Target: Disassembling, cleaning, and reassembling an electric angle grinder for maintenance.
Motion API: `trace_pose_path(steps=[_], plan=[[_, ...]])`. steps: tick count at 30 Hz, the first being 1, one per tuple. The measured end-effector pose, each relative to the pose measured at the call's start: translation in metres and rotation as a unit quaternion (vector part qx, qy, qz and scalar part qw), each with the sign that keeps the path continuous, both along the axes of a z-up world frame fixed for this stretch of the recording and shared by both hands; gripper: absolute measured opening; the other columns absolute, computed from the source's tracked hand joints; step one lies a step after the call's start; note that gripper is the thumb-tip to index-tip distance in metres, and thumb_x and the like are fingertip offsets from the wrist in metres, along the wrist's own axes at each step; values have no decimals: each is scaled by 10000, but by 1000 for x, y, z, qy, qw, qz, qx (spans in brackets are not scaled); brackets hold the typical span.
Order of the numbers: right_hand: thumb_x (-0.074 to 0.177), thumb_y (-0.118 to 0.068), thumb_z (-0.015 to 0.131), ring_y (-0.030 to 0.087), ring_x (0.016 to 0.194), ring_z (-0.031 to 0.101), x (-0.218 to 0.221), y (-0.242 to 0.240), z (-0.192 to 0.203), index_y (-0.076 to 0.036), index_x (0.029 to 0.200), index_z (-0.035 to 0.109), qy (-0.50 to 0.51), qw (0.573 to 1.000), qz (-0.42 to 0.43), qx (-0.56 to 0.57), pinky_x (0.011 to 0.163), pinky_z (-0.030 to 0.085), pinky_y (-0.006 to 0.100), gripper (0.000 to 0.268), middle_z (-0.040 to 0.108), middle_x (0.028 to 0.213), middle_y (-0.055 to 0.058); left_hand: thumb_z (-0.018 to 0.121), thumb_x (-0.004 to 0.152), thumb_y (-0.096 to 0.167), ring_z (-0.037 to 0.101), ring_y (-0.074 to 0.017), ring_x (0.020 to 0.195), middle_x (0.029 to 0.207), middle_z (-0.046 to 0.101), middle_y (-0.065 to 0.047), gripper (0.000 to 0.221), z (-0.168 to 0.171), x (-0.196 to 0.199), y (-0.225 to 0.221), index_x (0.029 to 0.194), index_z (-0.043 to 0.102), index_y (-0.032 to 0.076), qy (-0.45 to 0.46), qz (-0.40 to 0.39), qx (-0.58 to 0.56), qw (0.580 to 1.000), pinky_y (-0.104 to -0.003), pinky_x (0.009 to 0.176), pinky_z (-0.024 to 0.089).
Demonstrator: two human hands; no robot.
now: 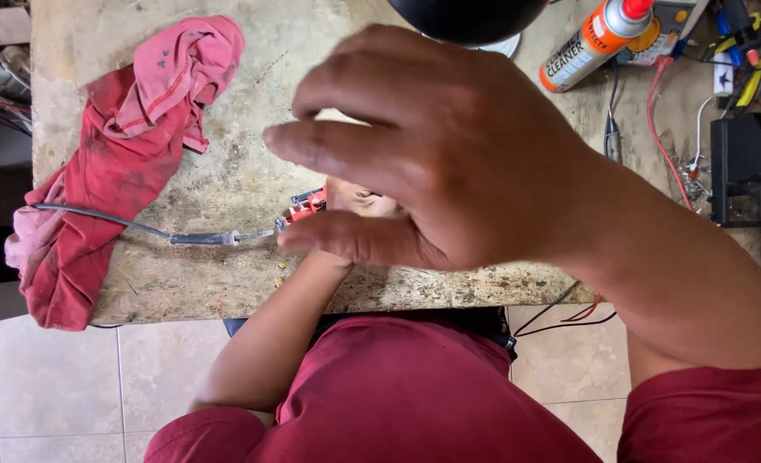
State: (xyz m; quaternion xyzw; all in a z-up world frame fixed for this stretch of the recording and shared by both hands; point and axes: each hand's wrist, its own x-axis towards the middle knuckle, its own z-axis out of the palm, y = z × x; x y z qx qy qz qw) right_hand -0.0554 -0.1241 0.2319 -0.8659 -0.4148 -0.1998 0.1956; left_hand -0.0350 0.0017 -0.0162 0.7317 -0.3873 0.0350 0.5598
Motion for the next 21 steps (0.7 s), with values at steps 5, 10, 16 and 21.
trace_pose_path(steps=[5, 10, 16, 21], plan=[[1109, -425, 426, 375, 976, 593, 34, 0, -60, -49, 1118, 734, 53, 995, 77, 27, 820, 443, 512, 486, 615, 1119, 176, 695, 828, -114, 513, -137, 650, 739, 585, -47, 196, 1, 2, -6, 800, 573, 37, -9, -20, -8, 1000, -242, 502, 432], [1116, -394, 439, 404, 1035, 570, 28, -4, -45, -8, 1182, 654, 66, 993, 91, 30, 885, 438, 532, 447, 581, 1163, 239, 702, 835, -117, 542, -138, 675, 767, 603, -56, 184, -6, -2, 2, 840, 585, 24, -2, -15, -6, 1000, -238, 524, 460], [1137, -338, 383, 394, 992, 549, 19, -5, -13, -9, 1156, 593, 60, 993, 90, 38, 1006, 432, 575, 392, 526, 1074, 186, 711, 844, -121, 577, -140, 706, 801, 624, -66, 176, 0, 3, 6, 887, 599, 9, -12, -11, -11, 1000, -232, 550, 495], [1099, -374, 550, 301, 916, 534, 25, 1, -70, -67, 1012, 684, 131, 990, 41, -17, 673, 493, 443, 347, 533, 996, 144, 719, 851, -124, 607, -142, 731, 830, 642, -75, 177, 0, -2, 7, 927, 612, -4, -12, -16, -17, 1000, -228, 572, 523]])
